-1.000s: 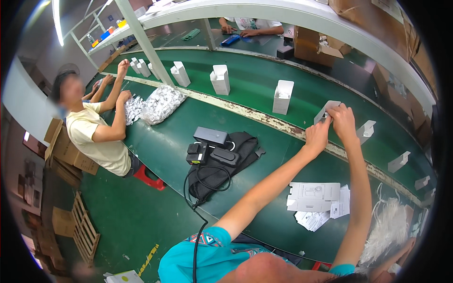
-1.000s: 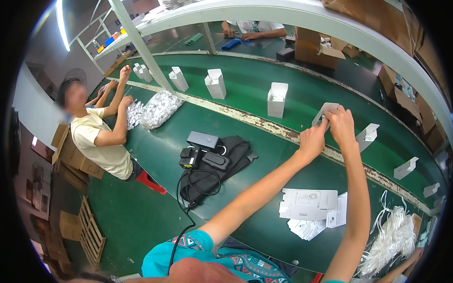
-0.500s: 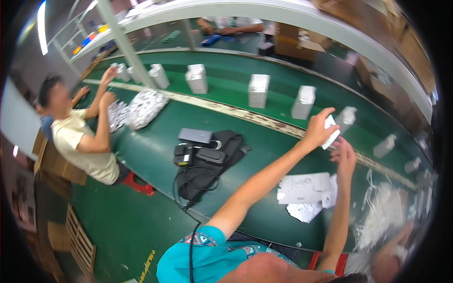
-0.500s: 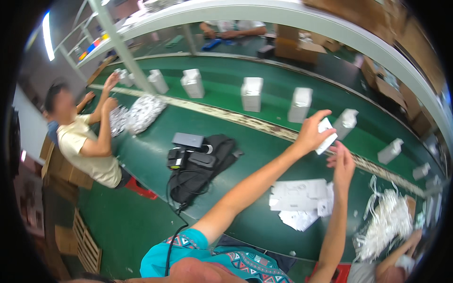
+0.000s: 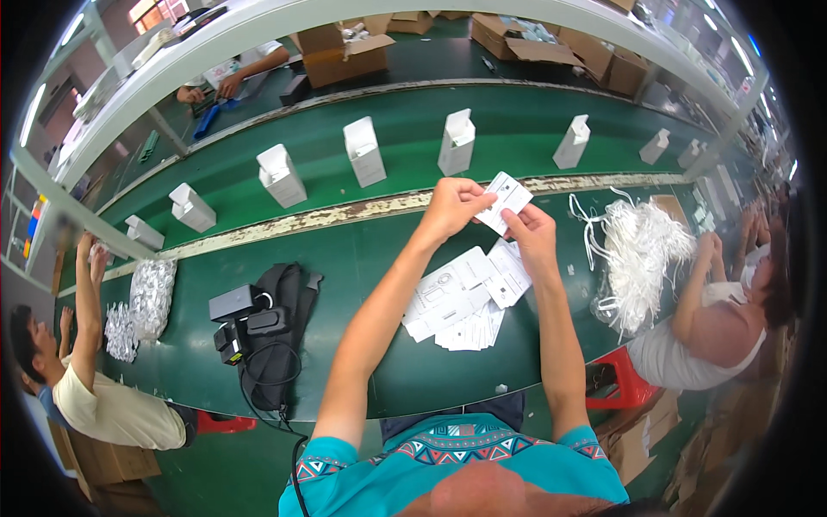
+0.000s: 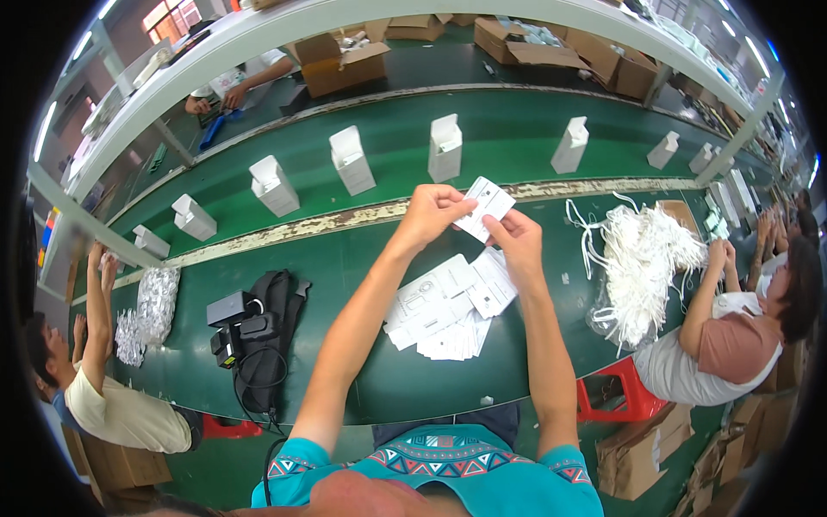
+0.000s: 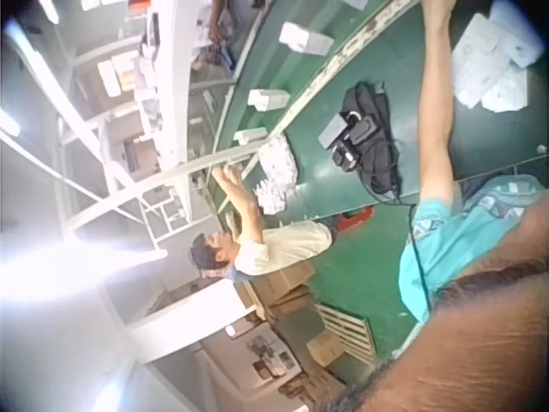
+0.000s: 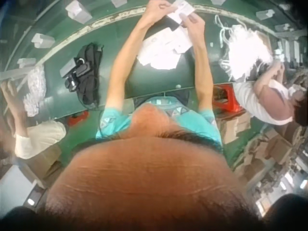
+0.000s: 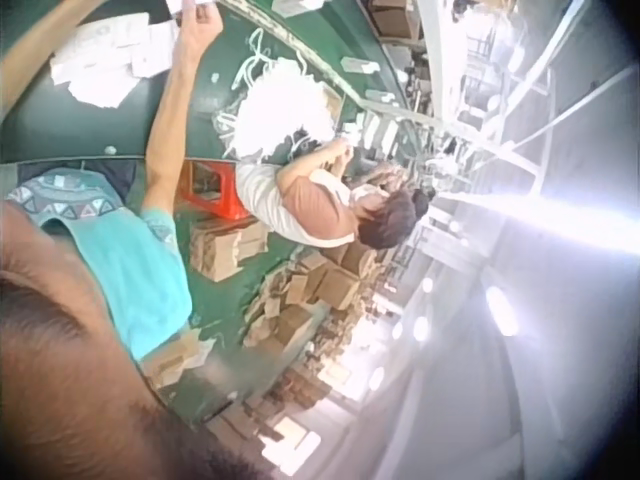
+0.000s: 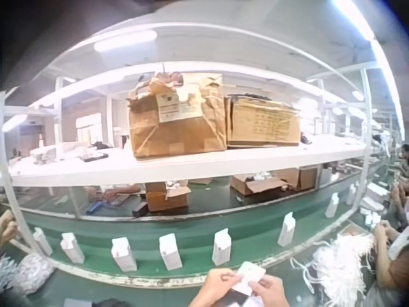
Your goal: The person folds paper leaflets and places them one at a time into small packaging boxes on an assembly line conveyor belt by hand.
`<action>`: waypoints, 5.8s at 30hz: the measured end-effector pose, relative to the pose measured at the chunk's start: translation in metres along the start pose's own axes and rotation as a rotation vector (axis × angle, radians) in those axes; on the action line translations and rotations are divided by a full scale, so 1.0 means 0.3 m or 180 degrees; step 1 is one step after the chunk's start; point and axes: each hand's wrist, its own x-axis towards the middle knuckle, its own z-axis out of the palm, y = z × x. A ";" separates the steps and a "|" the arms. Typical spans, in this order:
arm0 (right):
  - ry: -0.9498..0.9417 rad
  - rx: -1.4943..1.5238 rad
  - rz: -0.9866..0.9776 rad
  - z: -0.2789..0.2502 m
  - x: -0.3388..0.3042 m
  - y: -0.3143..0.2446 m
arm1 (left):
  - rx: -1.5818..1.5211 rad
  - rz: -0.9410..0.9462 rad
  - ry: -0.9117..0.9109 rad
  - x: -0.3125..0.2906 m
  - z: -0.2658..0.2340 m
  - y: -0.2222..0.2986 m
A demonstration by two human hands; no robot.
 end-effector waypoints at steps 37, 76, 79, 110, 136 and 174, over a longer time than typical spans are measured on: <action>-0.1539 -0.3503 -0.3057 0.301 0.596 -0.111 | 0.3258 0.0921 0.2196 0.115 -0.121 -0.143; -0.1400 -0.3285 -0.2680 0.363 0.368 0.012 | 0.2887 0.1568 0.2975 0.155 -0.307 -0.167; -0.1569 -0.3419 -0.2593 0.291 0.200 -0.051 | 0.2925 0.1600 0.2965 0.151 -0.308 -0.178; 0.0491 -0.3286 -0.2080 -0.224 -0.309 0.027 | 0.2247 0.1885 0.1663 0.025 -0.075 -0.097; 0.0512 -0.2809 -0.2276 -0.007 -0.341 -0.183 | 0.0516 -0.0100 0.0300 0.009 -0.214 -0.180; -0.1074 -0.1711 0.0350 -0.225 -0.069 0.012 | 0.3078 -0.0361 -0.1418 -0.062 0.032 0.074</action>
